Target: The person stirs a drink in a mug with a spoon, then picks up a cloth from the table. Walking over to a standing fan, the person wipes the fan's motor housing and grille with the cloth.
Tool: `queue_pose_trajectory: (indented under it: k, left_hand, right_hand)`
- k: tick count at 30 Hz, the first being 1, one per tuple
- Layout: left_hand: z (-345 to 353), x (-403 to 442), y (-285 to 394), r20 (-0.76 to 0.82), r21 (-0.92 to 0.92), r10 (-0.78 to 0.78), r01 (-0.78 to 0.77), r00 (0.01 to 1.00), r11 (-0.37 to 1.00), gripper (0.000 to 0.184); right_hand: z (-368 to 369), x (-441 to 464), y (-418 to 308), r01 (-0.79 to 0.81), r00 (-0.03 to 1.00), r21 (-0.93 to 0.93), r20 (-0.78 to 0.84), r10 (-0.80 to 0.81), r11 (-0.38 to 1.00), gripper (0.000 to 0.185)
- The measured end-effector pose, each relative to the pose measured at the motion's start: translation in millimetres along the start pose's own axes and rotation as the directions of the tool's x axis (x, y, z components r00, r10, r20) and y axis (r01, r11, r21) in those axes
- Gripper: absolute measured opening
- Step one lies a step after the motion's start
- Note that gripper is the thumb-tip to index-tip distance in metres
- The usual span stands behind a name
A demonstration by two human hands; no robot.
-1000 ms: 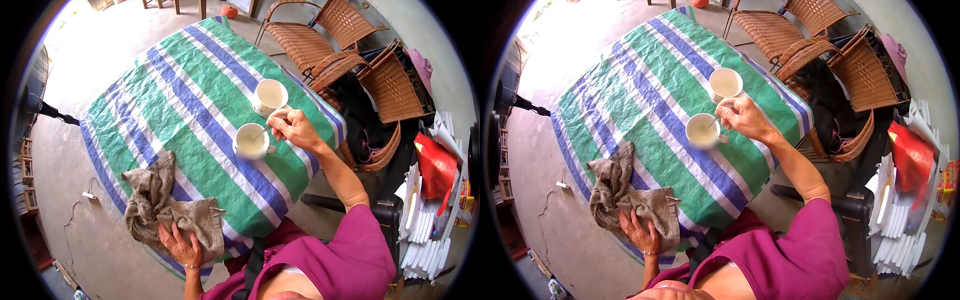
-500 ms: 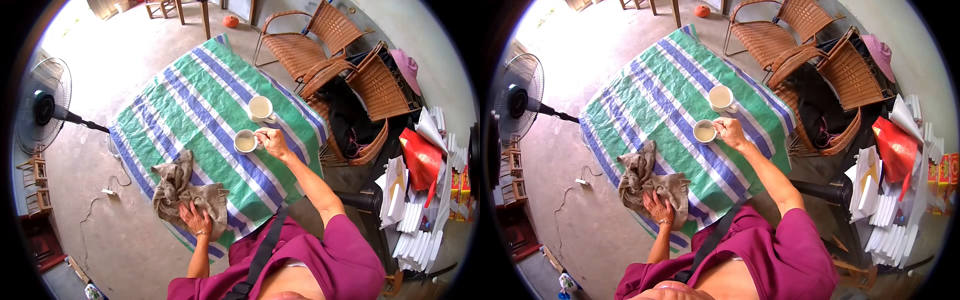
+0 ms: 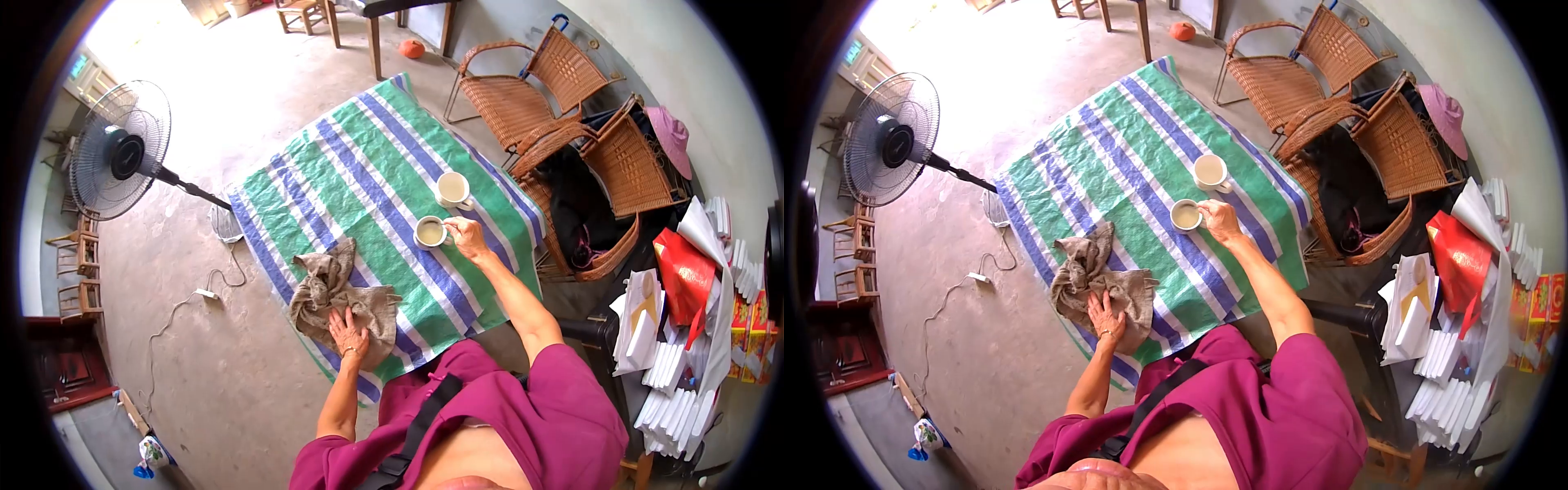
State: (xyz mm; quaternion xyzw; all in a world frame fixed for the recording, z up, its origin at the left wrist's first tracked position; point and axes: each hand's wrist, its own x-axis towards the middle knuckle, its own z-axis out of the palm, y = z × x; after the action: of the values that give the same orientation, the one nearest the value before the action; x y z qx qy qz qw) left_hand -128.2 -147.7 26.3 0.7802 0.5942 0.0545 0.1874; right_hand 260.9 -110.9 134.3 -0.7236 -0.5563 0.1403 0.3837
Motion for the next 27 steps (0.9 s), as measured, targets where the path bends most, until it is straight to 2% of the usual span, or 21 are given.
queue_pose_trajectory:
  k: [2, 4, 6, 9, 11, 12, 14, 15, 16, 18, 19, 22, 24, 25, 27]
  left_hand:
    - [-9.9, 3.5, -1.5, 0.174, -0.006, -0.028, 0.029, 0.984, 1.0, 0.077]
    - [-15.3, 2.8, -6.2, 0.178, -0.026, -0.017, 0.022, 0.984, 0.999, 0.079]
    - [-23.0, -2.2, -1.5, 0.196, -0.023, -0.044, 0.05, 0.98, 0.998, 0.079]
    - [-22.7, -14.0, 2.4, 0.206, -0.002, -0.073, 0.075, 0.976, 0.997, 0.079]
    - [-13.7, -25.1, 3.3, 0.257, 0.008, -0.13, 0.133, 0.958, 0.991, 0.079]
    - [-13.6, -26.5, 7.3, 0.26, 0.012, -0.138, 0.14, 0.956, 0.99, 0.079]
    - [-13.8, -37.2, 12.7, 0.357, 0.012, -0.201, 0.211, 0.912, 0.977, 0.079]
    - [-18.4, -35.7, 19.4, 0.414, 0.022, -0.245, 0.259, 0.877, 0.966, 0.079]
    - [-14.4, -36.0, 19.5, 0.389, 0.038, -0.243, 0.248, 0.889, 0.968, 0.081]
    - [-9.5, -33.9, 17.4, 0.408, 0.038, -0.268, 0.277, 0.873, 0.96, 0.082]
    - [-11.7, -29.6, 20.6, 0.431, 0.047, -0.281, 0.29, 0.857, 0.956, 0.082]
    - [-13.8, -26.7, 20.2, 0.466, 0.07, -0.3, 0.303, 0.832, 0.95, 0.083]
    - [-14.1, -25.5, 20.5, 0.481, 0.067, -0.317, 0.326, 0.817, 0.943, 0.084]
    - [-14.6, -24.8, 21.4, 0.487, 0.072, -0.325, 0.334, 0.811, 0.94, 0.084]
    - [-16.0, -23.8, 22.7, 0.494, 0.082, -0.345, 0.352, 0.798, 0.932, 0.084]
  right_hand:
    - [6.9, -1.5, 1.0, 0.022, 1.0, -0.017, -0.006, -0.023, 1.0, 0.01]
    - [9.8, -1.5, 0.5, -0.017, 1.0, -0.158, -0.023, 0.014, 0.987, 0.012]
    - [9.5, 1.7, -0.5, -0.125, 0.992, -0.195, -0.005, 0.126, 0.973, 0.015]
    - [11.4, 0.6, 5.7, -0.175, 0.983, -0.23, 0.011, 0.183, 0.957, 0.016]
    - [18.3, 1.1, 20.1, -0.36, 0.928, -0.041, 0.083, 0.362, 0.932, 0.018]
    - [17.1, 2.8, 17.4, -0.361, 0.927, -0.039, 0.091, 0.363, 0.932, 0.018]
    - [16.8, -1.3, 11.8, -0.555, 0.83, 0.235, 0.098, 0.549, 0.798, 0.019]
    - [17.2, -0.9, 16.0, -0.524, 0.849, 0.259, 0.087, 0.521, 0.811, 0.02]
    - [15.3, -0.1, 17.1, -0.485, 0.871, 0.312, 0.085, 0.485, 0.817, 0.019]
    - [8.6, 2.3, 18.4, -0.27, 0.963, 0.156, 0.036, 0.267, 0.95, 0.016]
    - [1.4, 7.6, 12.4, -0.211, 0.977, 0.121, 0.06, 0.205, 0.97, 0.014]
    - [-9.2, 16.2, 8.1, 0.038, 0.99, 0.001, 0.139, -0.038, 0.999, 0.012]
    - [-0.3, 18.0, 24.9, 0.247, 0.965, -0.034, 0.1, -0.243, 0.968, 0.014]
    - [1.7, 16.8, 29.5, 0.244, 0.964, -0.025, 0.11, -0.24, 0.969, 0.014]
    - [6.0, 14.5, 32.1, 0.036, 0.986, 0.065, 0.161, -0.046, 0.997, 0.014]
